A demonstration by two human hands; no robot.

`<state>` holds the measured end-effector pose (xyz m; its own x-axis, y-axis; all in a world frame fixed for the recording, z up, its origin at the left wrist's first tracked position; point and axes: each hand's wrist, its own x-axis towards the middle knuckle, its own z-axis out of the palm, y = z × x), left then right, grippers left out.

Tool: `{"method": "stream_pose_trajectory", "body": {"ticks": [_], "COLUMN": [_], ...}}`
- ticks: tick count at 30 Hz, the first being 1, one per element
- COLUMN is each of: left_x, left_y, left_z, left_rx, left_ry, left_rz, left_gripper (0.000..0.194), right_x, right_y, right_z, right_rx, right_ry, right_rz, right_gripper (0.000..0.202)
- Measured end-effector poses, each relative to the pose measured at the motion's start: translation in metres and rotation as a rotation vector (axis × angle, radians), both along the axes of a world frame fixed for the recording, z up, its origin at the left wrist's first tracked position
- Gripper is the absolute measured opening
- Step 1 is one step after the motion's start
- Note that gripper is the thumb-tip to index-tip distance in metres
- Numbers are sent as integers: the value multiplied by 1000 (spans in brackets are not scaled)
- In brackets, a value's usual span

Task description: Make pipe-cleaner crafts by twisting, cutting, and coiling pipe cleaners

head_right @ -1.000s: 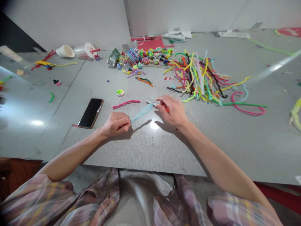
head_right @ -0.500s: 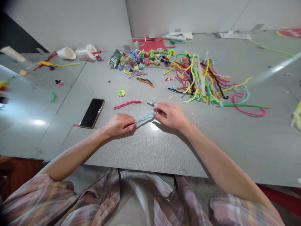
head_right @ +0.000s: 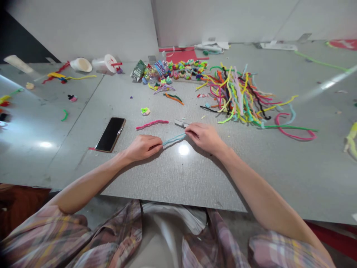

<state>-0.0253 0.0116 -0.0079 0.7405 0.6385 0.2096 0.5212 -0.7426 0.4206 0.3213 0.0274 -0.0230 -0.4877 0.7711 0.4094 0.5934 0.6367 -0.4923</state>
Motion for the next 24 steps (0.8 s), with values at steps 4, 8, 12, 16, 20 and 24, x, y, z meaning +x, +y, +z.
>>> {"method": "stream_pose_trajectory", "body": {"ticks": [4, 8, 12, 16, 20, 24], "left_x": [3, 11, 21, 24, 19, 17], "left_y": [-3, -6, -13, -18, -15, -8], "left_z": [9, 12, 9, 7, 6, 6], "left_rx": [-248, -632, -997, -1314, -1217, -1053], "left_ry": [-113, -426, -601, -628, -628, -655], "left_rz": [82, 164, 92, 18, 60, 152], "left_gripper": [32, 46, 51, 52, 38, 46], "right_x": [-7, -21, -39, -51, -47, -27], "right_y": [-7, -22, -38, -46, -40, -22], "right_z": [11, 27, 40, 43, 39, 31], "right_rx": [117, 316, 310, 245, 189, 179], "right_ry": [-68, -134, -225, -268, -247, -258], "right_rz": [24, 113, 229, 295, 199, -192], "right_gripper": [28, 29, 35, 38, 37, 36]}}
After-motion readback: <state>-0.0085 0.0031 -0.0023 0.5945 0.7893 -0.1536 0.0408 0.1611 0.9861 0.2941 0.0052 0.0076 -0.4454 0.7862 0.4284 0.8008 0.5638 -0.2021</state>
